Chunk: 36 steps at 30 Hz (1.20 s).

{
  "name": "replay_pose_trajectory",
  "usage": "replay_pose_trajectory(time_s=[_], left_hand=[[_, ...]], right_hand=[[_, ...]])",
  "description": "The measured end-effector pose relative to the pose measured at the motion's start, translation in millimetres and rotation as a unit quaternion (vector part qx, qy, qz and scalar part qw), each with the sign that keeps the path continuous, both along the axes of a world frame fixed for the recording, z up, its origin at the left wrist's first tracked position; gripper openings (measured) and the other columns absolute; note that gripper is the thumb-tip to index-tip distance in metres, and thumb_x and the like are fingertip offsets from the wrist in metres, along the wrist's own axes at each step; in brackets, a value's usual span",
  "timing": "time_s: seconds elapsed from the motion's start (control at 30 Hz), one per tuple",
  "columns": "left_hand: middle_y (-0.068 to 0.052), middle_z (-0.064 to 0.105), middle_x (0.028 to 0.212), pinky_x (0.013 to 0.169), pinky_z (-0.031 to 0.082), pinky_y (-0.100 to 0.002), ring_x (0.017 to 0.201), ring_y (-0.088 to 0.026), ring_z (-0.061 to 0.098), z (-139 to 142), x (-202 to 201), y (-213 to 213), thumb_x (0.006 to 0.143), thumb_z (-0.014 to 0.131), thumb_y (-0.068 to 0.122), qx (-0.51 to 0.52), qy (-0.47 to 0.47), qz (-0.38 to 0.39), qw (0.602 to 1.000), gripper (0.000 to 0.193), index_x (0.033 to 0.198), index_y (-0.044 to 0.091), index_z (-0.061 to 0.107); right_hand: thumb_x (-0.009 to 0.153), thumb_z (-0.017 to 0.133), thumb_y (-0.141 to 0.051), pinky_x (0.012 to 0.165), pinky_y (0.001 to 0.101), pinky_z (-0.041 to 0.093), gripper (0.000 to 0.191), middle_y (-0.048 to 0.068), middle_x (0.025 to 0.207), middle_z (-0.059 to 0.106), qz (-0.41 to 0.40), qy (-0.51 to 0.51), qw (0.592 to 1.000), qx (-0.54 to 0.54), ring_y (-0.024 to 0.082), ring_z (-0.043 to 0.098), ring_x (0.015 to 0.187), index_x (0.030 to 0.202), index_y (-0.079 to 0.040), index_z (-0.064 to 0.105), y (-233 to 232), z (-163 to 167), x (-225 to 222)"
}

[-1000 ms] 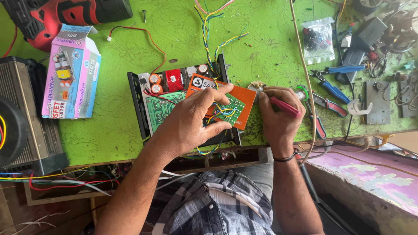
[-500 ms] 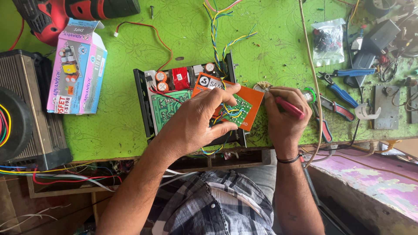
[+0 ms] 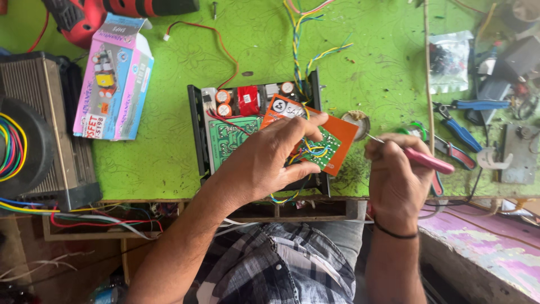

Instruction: The person uses a soldering iron and solder wire to attach wires to a small green circuit board. They also use a screwdriver to adjust components on the board and a small orange card to support it during work.

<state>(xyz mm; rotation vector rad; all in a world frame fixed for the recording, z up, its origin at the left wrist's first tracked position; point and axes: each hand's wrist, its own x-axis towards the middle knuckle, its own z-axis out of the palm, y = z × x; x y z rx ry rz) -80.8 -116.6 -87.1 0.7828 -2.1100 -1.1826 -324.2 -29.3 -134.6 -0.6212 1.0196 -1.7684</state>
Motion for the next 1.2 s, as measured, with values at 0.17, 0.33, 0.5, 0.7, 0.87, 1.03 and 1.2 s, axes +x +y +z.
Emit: replay_pose_trajectory(time_s=[0.17,0.33,0.5,0.7,0.87,1.03,1.2], left_hand=[[-0.009,0.065,0.136,0.106,0.055,-0.039,0.126,-0.03,0.065,-3,1,-2,0.086,0.083,0.015,-0.003,0.005,-0.013,1.0,0.054,0.125,0.003,0.049],[-0.006,0.067,0.124,0.105,0.055,-0.039,0.122,-0.028,0.067,-2,2,-1,0.085,0.082,0.014,0.021,0.005,-0.016,1.0,0.066,0.14,0.004,0.047],[-0.006,0.067,0.129,0.102,0.056,-0.04,0.123,-0.029,0.066,-2,1,-1,0.087,0.083,0.015,0.007,0.004,-0.01,1.0,0.059,0.134,0.005,0.049],[-0.008,0.065,0.134,0.102,0.057,-0.039,0.123,-0.03,0.066,-3,1,0,0.087,0.083,0.015,-0.003,0.014,-0.007,1.0,0.055,0.13,0.006,0.05],[-0.01,0.064,0.137,0.102,0.056,-0.039,0.124,-0.03,0.065,-1,2,0,0.086,0.083,0.014,0.003,0.012,-0.006,1.0,0.055,0.13,0.006,0.05],[-0.006,0.068,0.124,0.101,0.057,-0.039,0.12,-0.029,0.067,2,1,-1,0.086,0.082,0.014,0.028,0.002,-0.013,1.0,0.066,0.142,0.004,0.047],[-0.007,0.067,0.126,0.101,0.056,-0.04,0.12,-0.03,0.066,0,1,-1,0.087,0.081,0.014,0.004,0.013,-0.01,1.0,0.06,0.136,0.005,0.047]], right_hand=[[0.092,0.076,0.004,0.094,0.0361,0.057,0.012,0.013,0.103,0.074,0.025,0.285,0.956,-0.071,0.022,0.071,0.097,0.102,-0.002,0.07,11,11,17],[0.093,0.08,0.002,0.1,0.036,0.056,0.015,0.011,0.106,0.075,0.017,0.479,0.875,-0.07,0.024,0.07,0.106,0.102,-0.002,0.069,2,16,28],[0.09,0.083,-0.002,0.104,0.0362,0.053,0.018,0.009,0.108,0.074,0.0,0.543,0.837,-0.062,0.025,0.066,0.11,0.104,-0.004,0.071,-6,19,32],[0.09,0.082,-0.003,0.101,0.0354,0.053,0.017,0.009,0.107,0.074,0.003,0.52,0.853,-0.054,0.024,0.067,0.107,0.104,-0.003,0.071,-8,15,37],[0.096,0.081,-0.005,0.102,0.0343,0.054,0.014,0.011,0.108,0.074,0.009,0.487,0.871,-0.056,0.023,0.069,0.107,0.104,-0.003,0.069,-5,11,37],[0.096,0.08,-0.005,0.101,0.0338,0.055,0.015,0.011,0.108,0.073,0.013,0.482,0.875,-0.051,0.023,0.07,0.106,0.104,-0.002,0.069,-5,10,36],[0.096,0.078,-0.003,0.101,0.0332,0.054,0.011,0.011,0.108,0.073,0.019,0.457,0.888,-0.048,0.022,0.069,0.105,0.101,-0.001,0.069,-5,10,35]])
